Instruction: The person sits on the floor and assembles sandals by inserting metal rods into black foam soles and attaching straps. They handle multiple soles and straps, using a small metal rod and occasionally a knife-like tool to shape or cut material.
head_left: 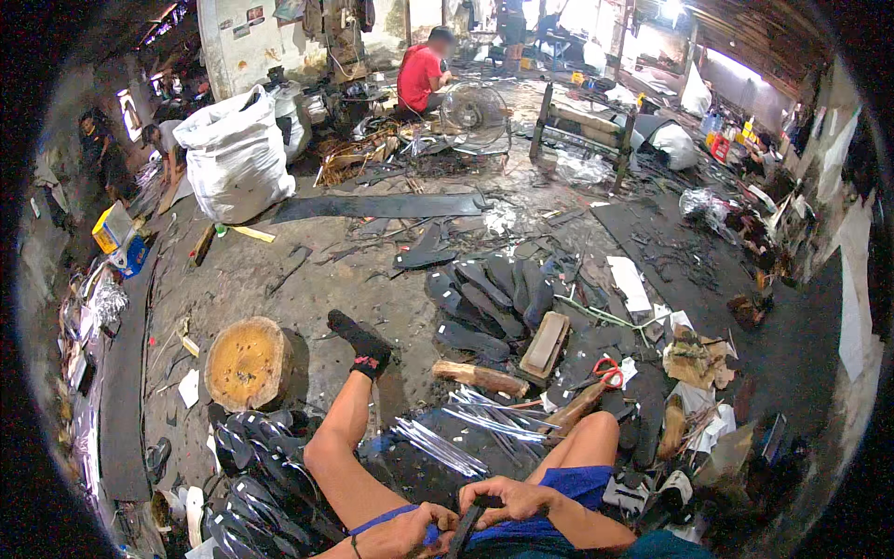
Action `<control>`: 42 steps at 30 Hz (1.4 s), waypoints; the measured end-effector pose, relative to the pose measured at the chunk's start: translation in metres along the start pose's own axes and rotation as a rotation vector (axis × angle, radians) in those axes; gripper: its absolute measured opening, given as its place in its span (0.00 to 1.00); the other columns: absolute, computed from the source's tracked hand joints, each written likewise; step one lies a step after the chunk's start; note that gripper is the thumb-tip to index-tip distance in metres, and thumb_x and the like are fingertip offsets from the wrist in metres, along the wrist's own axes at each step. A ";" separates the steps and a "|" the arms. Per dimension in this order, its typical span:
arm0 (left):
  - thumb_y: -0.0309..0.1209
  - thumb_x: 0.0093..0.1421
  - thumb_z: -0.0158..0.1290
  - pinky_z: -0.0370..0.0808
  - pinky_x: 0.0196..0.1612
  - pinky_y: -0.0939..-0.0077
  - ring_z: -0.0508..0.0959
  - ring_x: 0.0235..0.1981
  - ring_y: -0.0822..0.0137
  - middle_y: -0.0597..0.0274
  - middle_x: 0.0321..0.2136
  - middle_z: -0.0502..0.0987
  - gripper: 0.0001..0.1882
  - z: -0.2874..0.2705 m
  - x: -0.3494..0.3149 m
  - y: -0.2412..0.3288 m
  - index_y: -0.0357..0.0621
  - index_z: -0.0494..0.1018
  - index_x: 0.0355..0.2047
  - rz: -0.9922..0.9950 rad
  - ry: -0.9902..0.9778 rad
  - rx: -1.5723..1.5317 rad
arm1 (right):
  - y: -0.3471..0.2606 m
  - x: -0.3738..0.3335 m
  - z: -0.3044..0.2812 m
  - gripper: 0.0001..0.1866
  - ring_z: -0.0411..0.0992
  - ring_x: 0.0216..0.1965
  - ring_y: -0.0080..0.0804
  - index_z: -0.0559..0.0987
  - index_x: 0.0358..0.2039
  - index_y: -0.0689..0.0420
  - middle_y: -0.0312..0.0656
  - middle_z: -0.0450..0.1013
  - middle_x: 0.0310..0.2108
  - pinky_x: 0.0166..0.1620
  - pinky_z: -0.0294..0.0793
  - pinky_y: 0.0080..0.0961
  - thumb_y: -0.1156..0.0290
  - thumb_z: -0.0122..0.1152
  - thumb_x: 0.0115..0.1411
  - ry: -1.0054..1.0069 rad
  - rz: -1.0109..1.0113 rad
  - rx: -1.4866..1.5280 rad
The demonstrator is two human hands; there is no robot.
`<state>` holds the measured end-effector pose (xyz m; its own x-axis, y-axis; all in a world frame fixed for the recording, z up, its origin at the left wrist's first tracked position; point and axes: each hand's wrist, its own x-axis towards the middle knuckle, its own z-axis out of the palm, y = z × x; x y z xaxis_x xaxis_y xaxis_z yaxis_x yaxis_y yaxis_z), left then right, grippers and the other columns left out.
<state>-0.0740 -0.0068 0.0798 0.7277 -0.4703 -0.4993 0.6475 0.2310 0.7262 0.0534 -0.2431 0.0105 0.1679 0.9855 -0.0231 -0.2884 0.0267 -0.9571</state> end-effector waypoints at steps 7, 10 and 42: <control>0.18 0.63 0.56 0.74 0.47 0.71 0.77 0.43 0.65 0.54 0.37 0.76 0.19 -0.005 0.001 -0.010 0.47 0.58 0.45 0.433 0.018 0.238 | 0.004 0.003 0.000 0.13 0.69 0.46 0.30 0.76 0.41 0.60 0.39 0.72 0.41 0.51 0.67 0.31 0.70 0.69 0.60 -0.013 -0.005 0.051; 0.22 0.65 0.56 0.74 0.52 0.65 0.78 0.45 0.63 0.50 0.41 0.78 0.15 -0.004 0.001 -0.008 0.45 0.61 0.45 0.476 0.018 0.331 | 0.000 0.006 -0.002 0.12 0.69 0.46 0.31 0.76 0.41 0.60 0.39 0.72 0.41 0.51 0.67 0.31 0.71 0.69 0.60 -0.038 -0.026 0.036; 0.37 0.51 0.69 0.58 0.65 0.52 0.62 0.63 0.45 0.46 0.62 0.63 0.38 -0.067 -0.013 -0.058 0.42 0.67 0.60 0.206 1.484 1.223 | 0.202 0.056 -0.179 0.09 0.77 0.41 0.50 0.81 0.38 0.58 0.51 0.77 0.36 0.44 0.78 0.47 0.69 0.58 0.60 0.724 0.698 -1.359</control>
<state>-0.1057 0.0428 0.0130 0.7679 0.6201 0.1606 0.5338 -0.7581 0.3747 0.1728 -0.2123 -0.2359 0.8453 0.4625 -0.2677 0.4074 -0.8819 -0.2373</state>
